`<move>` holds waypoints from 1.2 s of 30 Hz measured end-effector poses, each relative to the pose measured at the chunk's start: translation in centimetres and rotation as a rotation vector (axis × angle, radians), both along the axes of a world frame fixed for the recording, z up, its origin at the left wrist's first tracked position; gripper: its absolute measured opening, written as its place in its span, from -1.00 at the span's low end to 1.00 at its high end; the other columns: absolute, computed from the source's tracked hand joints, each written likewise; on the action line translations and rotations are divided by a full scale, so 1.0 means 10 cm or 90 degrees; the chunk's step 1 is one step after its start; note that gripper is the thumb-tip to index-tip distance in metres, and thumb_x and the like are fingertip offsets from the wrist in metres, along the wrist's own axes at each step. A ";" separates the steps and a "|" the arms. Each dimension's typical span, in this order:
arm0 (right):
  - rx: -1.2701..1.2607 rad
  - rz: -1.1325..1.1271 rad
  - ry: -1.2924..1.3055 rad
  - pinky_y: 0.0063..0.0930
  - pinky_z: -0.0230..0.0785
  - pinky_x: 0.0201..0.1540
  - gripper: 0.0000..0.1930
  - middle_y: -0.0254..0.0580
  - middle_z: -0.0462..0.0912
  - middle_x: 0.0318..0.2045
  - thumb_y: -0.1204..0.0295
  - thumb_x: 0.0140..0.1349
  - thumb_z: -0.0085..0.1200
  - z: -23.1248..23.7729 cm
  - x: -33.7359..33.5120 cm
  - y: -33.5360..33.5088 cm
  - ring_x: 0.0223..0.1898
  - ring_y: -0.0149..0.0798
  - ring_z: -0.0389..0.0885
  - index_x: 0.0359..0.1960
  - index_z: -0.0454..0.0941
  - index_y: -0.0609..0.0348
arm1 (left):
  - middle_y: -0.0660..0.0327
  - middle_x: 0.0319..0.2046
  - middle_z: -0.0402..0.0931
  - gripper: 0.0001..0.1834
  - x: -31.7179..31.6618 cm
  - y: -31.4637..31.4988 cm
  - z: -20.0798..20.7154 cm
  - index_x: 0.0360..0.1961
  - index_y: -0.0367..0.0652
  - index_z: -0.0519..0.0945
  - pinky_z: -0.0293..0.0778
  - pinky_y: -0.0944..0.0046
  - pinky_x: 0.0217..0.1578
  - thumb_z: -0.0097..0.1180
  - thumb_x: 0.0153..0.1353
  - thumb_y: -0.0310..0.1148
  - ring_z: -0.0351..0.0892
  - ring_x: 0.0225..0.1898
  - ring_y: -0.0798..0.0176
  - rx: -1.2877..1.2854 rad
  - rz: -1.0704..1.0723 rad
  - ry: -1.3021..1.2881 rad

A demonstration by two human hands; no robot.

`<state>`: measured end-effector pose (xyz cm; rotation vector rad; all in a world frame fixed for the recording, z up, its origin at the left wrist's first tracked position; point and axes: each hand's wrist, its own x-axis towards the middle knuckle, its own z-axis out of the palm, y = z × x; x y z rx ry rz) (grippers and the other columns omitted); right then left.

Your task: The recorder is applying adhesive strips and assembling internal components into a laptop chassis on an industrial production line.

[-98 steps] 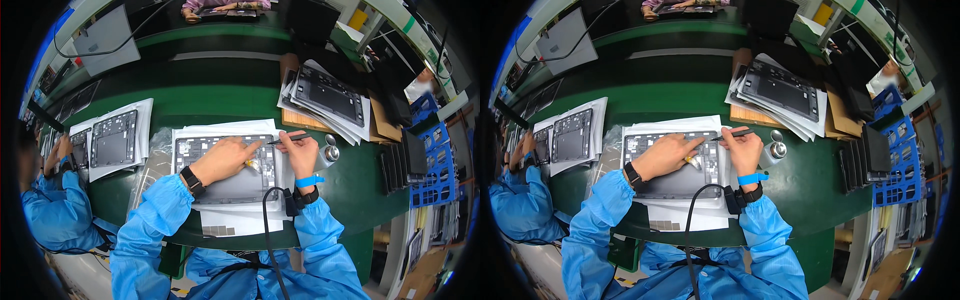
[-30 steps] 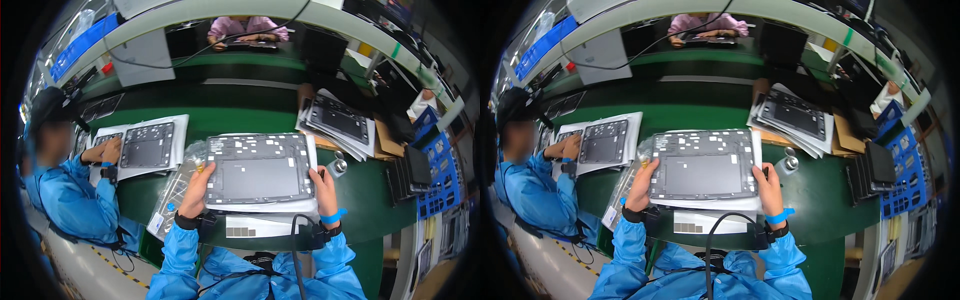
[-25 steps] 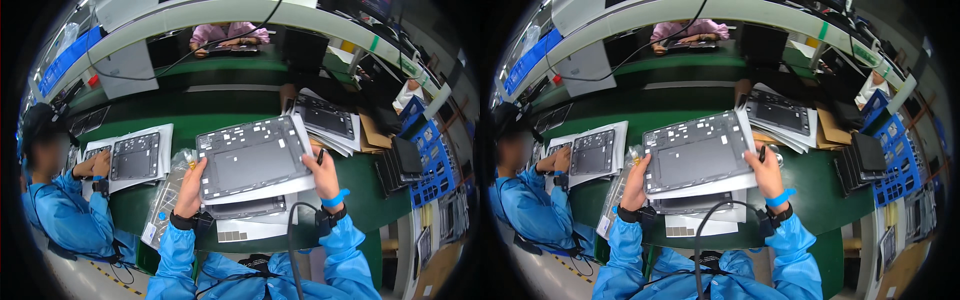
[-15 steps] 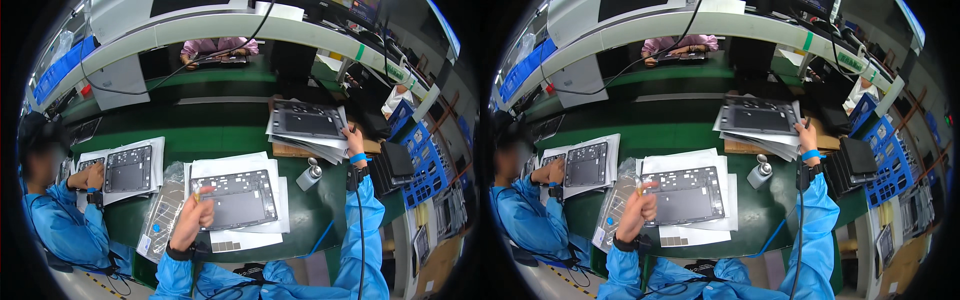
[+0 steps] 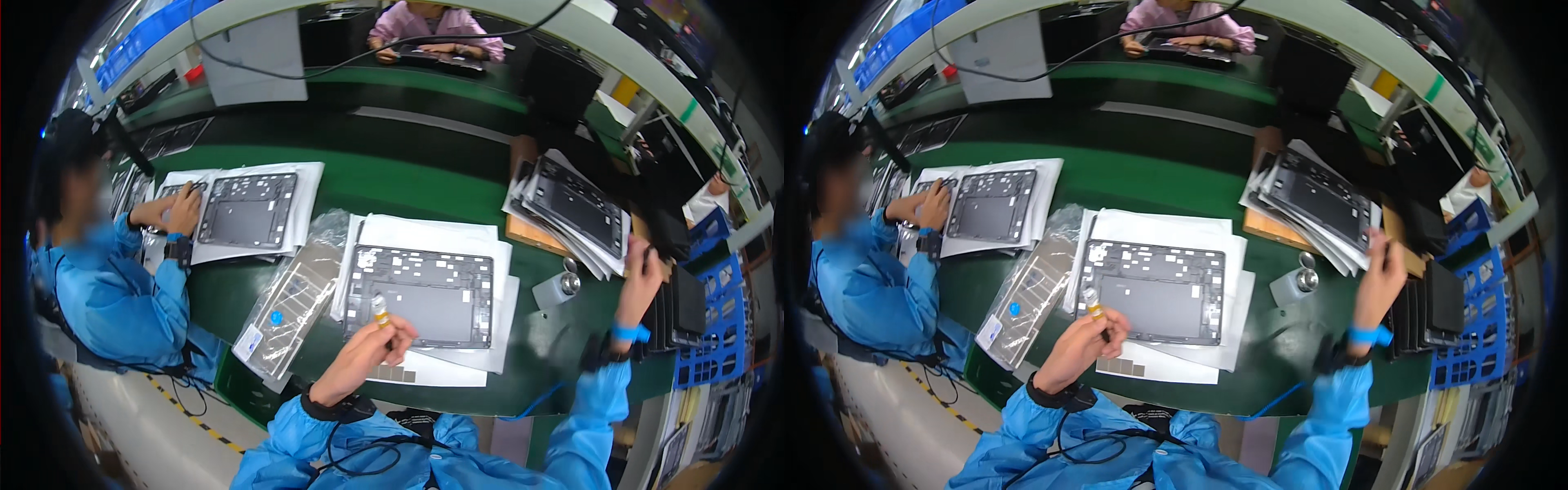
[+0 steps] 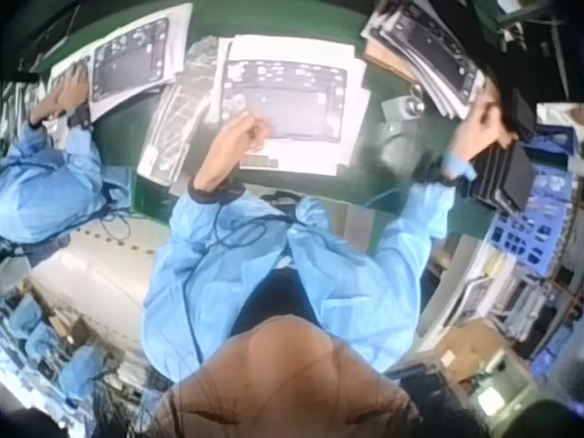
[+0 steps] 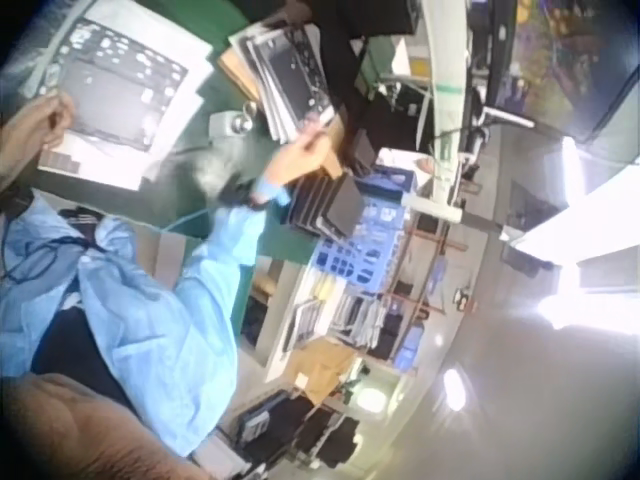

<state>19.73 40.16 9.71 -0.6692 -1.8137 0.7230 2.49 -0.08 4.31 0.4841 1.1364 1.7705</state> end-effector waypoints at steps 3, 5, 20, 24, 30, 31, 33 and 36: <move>-0.133 0.397 -0.188 -0.47 0.39 -0.18 -0.91 -0.19 0.64 -0.26 0.52 0.23 0.17 0.15 -0.48 -1.71 -0.22 -0.34 0.56 -0.29 0.60 0.29 | 0.28 -0.30 0.49 -0.57 0.09 -0.15 0.05 0.09 -0.27 0.47 0.35 0.40 -0.16 -0.30 0.54 -0.17 0.39 -0.27 0.41 -0.026 0.026 0.161; -0.074 0.491 -0.236 -0.41 0.42 -0.06 -0.83 -0.06 0.62 -0.17 0.52 0.17 0.22 0.07 -0.55 -2.26 -0.14 -0.12 0.61 -0.21 0.66 0.32 | 0.21 -0.20 0.51 -0.53 0.17 -0.07 -0.07 0.16 -0.28 0.47 0.41 0.28 0.00 -0.22 0.53 -0.11 0.48 -0.12 0.35 -0.022 -0.024 0.225; -0.349 0.465 -0.113 -0.61 0.20 -0.43 -0.80 -0.36 0.48 -0.48 0.43 0.45 0.02 -0.23 -0.88 -2.07 -0.46 -0.54 0.32 -0.05 0.54 0.33 | -0.09 0.31 0.19 -0.39 0.13 -0.05 -0.35 0.30 -0.31 0.28 0.16 0.01 0.33 0.08 0.25 -0.35 0.18 0.34 -0.12 -0.239 0.130 0.682; -0.207 0.432 -0.372 -0.45 0.37 -0.05 -0.70 -0.11 0.61 -0.11 0.44 0.39 0.07 -0.45 -0.96 -1.28 -0.14 -0.31 0.51 0.09 0.51 0.33 | -0.14 0.37 0.16 -0.37 -0.03 -0.17 -0.56 0.19 -0.27 0.44 0.02 -0.11 0.43 0.22 0.05 -0.35 0.12 0.41 -0.24 -0.312 0.265 1.036; 0.187 0.258 -0.390 -0.15 0.46 -0.11 -0.76 0.18 0.68 -0.21 0.44 0.29 0.13 -0.48 -1.17 -1.49 -0.16 0.17 0.65 -0.07 0.59 0.30 | -0.05 0.36 0.24 -0.40 -0.21 -0.22 -0.79 0.22 -0.15 0.48 0.02 -0.13 0.44 0.16 0.08 -0.32 0.15 0.41 -0.15 -0.372 0.192 1.072; 0.227 0.264 -0.420 -0.09 0.46 -0.23 -0.80 0.16 0.67 -0.30 0.40 0.29 0.14 -0.46 -1.24 -1.53 -0.25 0.20 0.65 -0.13 0.60 0.23 | -0.06 0.38 0.21 -0.41 -0.20 -0.22 -0.85 0.26 -0.10 0.45 0.04 -0.15 0.42 0.14 0.15 -0.32 0.17 0.39 -0.18 -0.411 0.187 1.067; 0.204 0.274 -0.483 -0.06 0.45 -0.29 -0.81 0.11 0.67 -0.38 0.35 0.28 0.14 -0.35 -1.39 -1.69 -0.33 0.19 0.64 -0.16 0.62 0.16 | 0.01 0.43 0.14 -0.39 -0.19 -0.29 -0.71 0.35 0.00 0.38 0.01 -0.21 0.41 0.11 0.25 -0.32 0.06 0.44 -0.26 -0.449 0.155 1.051; 0.235 0.336 -0.458 -0.17 0.47 -0.35 -0.83 -0.06 0.69 -0.32 0.37 0.21 0.19 -0.38 -1.39 -1.70 -0.35 0.07 0.65 -0.19 0.65 0.09 | 0.10 0.44 0.13 -0.43 -0.19 -0.21 -0.63 0.33 -0.01 0.40 -0.03 -0.25 0.41 0.09 0.25 -0.37 0.01 0.45 -0.31 -0.431 0.115 1.052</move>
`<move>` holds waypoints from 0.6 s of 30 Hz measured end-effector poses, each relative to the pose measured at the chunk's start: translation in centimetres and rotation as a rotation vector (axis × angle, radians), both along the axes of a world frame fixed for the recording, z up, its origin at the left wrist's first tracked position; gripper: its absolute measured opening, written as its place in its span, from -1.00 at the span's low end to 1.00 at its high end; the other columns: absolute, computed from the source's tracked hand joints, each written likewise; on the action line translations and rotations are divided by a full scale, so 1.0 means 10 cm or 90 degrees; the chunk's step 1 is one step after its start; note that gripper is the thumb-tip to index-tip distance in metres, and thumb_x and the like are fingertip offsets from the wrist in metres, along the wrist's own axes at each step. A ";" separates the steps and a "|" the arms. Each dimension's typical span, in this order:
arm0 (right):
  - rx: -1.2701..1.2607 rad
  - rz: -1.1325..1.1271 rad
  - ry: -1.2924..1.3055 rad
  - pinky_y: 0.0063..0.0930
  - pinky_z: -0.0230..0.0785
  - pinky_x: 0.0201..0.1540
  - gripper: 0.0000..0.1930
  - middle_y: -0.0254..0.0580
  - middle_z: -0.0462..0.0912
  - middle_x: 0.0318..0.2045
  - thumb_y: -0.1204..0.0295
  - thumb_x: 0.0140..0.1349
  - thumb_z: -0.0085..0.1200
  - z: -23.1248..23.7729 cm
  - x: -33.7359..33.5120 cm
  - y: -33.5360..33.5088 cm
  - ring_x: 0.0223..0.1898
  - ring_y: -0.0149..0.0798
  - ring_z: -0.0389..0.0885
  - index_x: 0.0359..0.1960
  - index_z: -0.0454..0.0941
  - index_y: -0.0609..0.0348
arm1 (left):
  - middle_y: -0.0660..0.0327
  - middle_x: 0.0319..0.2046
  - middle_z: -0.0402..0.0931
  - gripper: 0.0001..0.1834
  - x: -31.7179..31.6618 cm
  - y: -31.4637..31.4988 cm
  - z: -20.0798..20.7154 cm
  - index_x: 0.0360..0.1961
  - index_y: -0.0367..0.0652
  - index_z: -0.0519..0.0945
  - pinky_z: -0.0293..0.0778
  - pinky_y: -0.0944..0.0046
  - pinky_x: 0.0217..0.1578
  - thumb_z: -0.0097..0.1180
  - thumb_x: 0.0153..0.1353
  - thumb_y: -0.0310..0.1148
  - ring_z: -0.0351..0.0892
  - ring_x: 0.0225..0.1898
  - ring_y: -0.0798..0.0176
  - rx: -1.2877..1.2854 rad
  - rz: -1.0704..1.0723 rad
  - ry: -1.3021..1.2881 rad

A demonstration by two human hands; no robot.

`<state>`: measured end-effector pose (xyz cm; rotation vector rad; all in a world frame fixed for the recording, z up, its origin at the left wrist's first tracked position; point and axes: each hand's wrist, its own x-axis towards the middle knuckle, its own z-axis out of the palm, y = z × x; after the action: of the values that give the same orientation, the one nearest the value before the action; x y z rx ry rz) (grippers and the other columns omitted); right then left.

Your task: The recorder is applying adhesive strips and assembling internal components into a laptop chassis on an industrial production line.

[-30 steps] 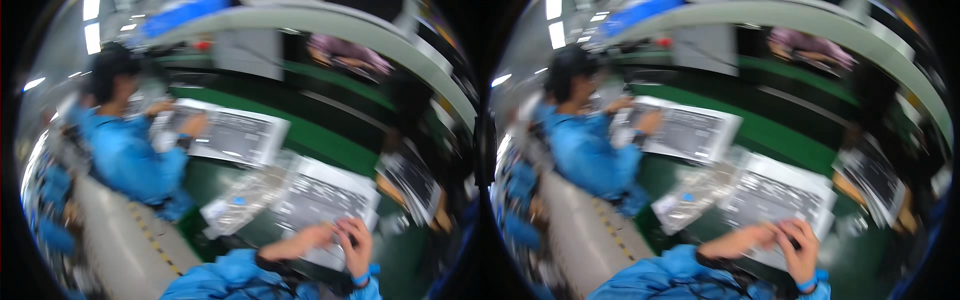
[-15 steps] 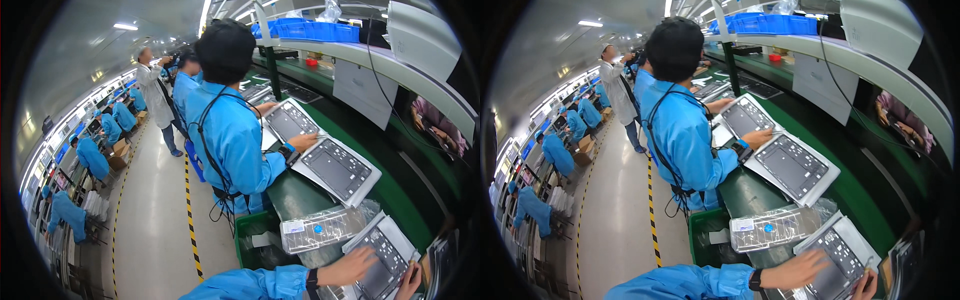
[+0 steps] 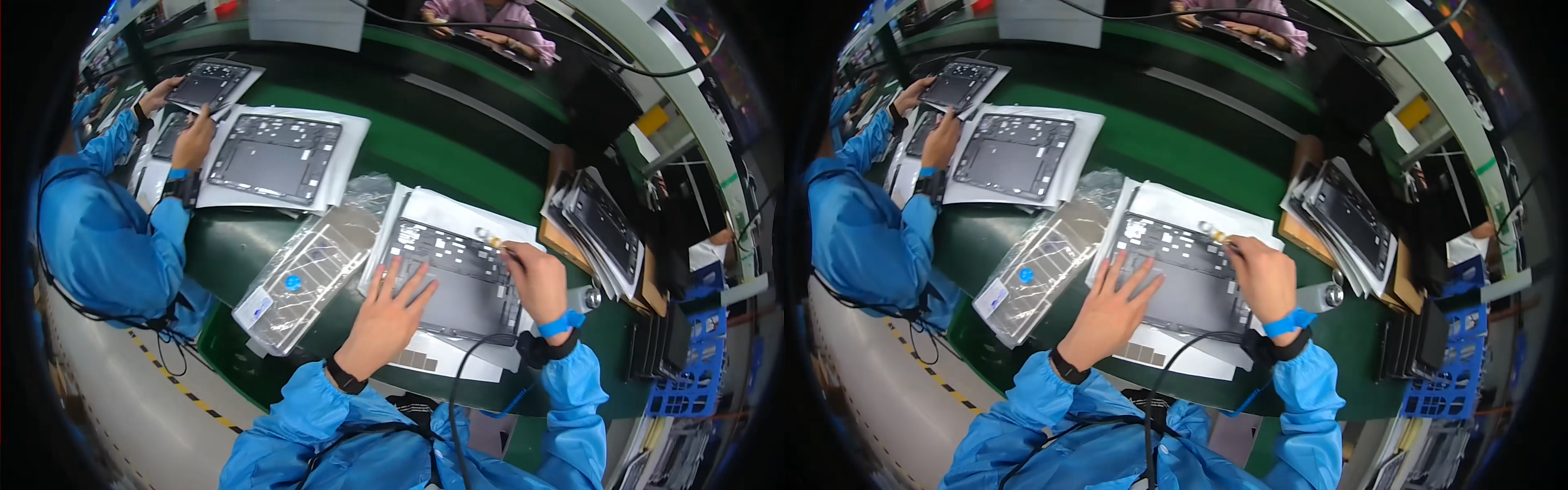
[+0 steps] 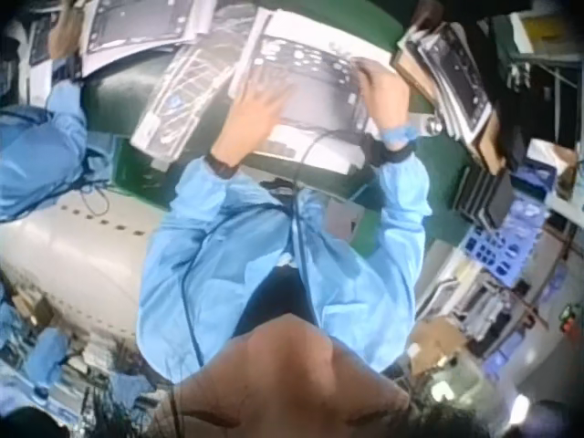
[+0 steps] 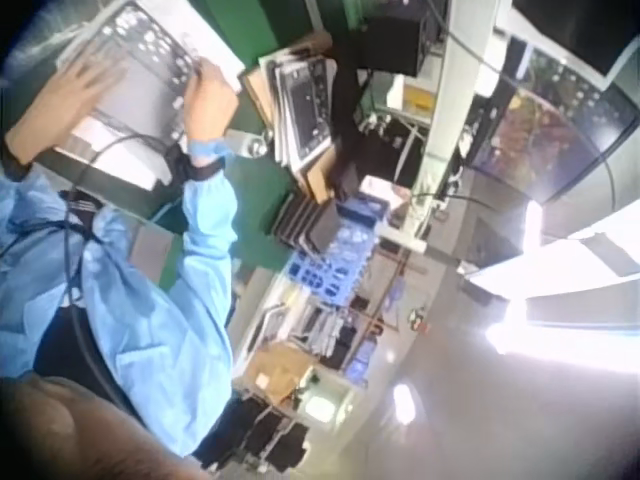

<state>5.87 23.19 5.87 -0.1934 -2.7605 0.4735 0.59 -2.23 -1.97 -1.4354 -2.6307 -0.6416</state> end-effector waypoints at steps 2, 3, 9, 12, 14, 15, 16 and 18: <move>0.121 0.065 -0.018 -0.19 0.47 -0.40 -0.86 -0.16 0.65 -0.40 0.40 0.20 0.17 -0.01 -0.04 0.00 -0.42 0.00 0.65 -0.22 0.64 0.05 | 0.11 0.44 0.13 -0.44 0.03 0.06 0.00 0.32 -0.01 0.42 -0.02 -0.26 0.41 0.10 0.25 -0.37 0.01 0.44 -0.31 0.006 -0.010 0.001; 0.159 0.099 -0.045 -0.20 0.47 -0.42 -0.87 -0.19 0.63 -0.43 0.41 0.19 0.17 -0.05 -0.07 0.01 -0.44 -0.03 0.65 -0.22 0.64 0.05 | 0.11 0.44 0.14 -0.44 0.05 0.08 0.00 0.31 -0.02 0.43 -0.02 -0.26 0.41 0.10 0.25 -0.38 0.03 0.44 -0.31 0.009 -0.009 -0.001; 0.202 0.150 -0.093 -0.20 0.47 -0.42 -0.88 -0.23 0.63 -0.46 0.39 0.19 0.16 -0.23 -0.32 -0.15 -0.46 -0.05 0.65 -0.25 0.65 0.01 | 0.10 0.42 0.17 -0.45 0.11 0.07 0.00 0.30 -0.02 0.44 0.00 -0.27 0.40 0.11 0.23 -0.39 0.06 0.41 -0.32 0.003 0.000 -0.007; 0.213 0.160 -0.110 -0.20 0.46 -0.43 -0.89 -0.22 0.63 -0.48 0.39 0.18 0.16 -0.27 -0.39 -0.19 -0.48 -0.04 0.64 -0.26 0.65 0.02 | 0.11 0.42 0.17 -0.44 0.11 0.07 -0.01 0.29 -0.01 0.45 0.02 -0.27 0.39 0.11 0.22 -0.40 0.06 0.41 -0.32 0.005 0.004 -0.015; 0.217 0.163 -0.124 -0.20 0.47 -0.42 -0.88 -0.22 0.63 -0.47 0.39 0.18 0.16 -0.27 -0.41 -0.20 -0.48 -0.04 0.65 -0.26 0.64 0.03 | 0.11 0.42 0.18 -0.44 0.09 0.07 -0.01 0.29 -0.01 0.46 0.02 -0.27 0.39 0.12 0.22 -0.40 0.06 0.41 -0.33 0.012 0.007 -0.021; 0.223 0.164 -0.129 -0.21 0.47 -0.42 -0.87 -0.21 0.63 -0.47 0.39 0.17 0.17 -0.25 -0.40 -0.20 -0.48 -0.05 0.65 -0.25 0.64 0.04 | 0.11 0.42 0.18 -0.44 0.09 0.07 0.00 0.29 0.00 0.46 0.03 -0.28 0.38 0.12 0.22 -0.40 0.07 0.41 -0.32 0.011 0.010 -0.023; 0.230 0.164 -0.135 -0.21 0.47 -0.42 -0.86 -0.21 0.63 -0.47 0.39 0.17 0.18 -0.25 -0.39 -0.19 -0.48 -0.05 0.65 -0.25 0.63 0.04 | 0.12 0.42 0.18 -0.44 0.08 0.07 0.01 0.28 0.01 0.47 0.03 -0.28 0.38 0.13 0.21 -0.40 0.07 0.41 -0.32 0.011 0.013 -0.024; 0.235 0.172 -0.136 -0.23 0.48 -0.43 -0.87 -0.20 0.63 -0.47 0.39 0.17 0.17 -0.23 -0.36 -0.12 -0.48 -0.07 0.66 -0.26 0.62 0.07 | 0.13 0.42 0.19 -0.45 0.07 0.06 0.01 0.28 0.01 0.47 0.04 -0.28 0.38 0.13 0.21 -0.40 0.08 0.41 -0.31 0.010 0.017 -0.028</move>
<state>2.27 21.98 3.59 0.2336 -3.0344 -0.0032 1.31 -1.61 -1.86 -1.3953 -2.6664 -0.6975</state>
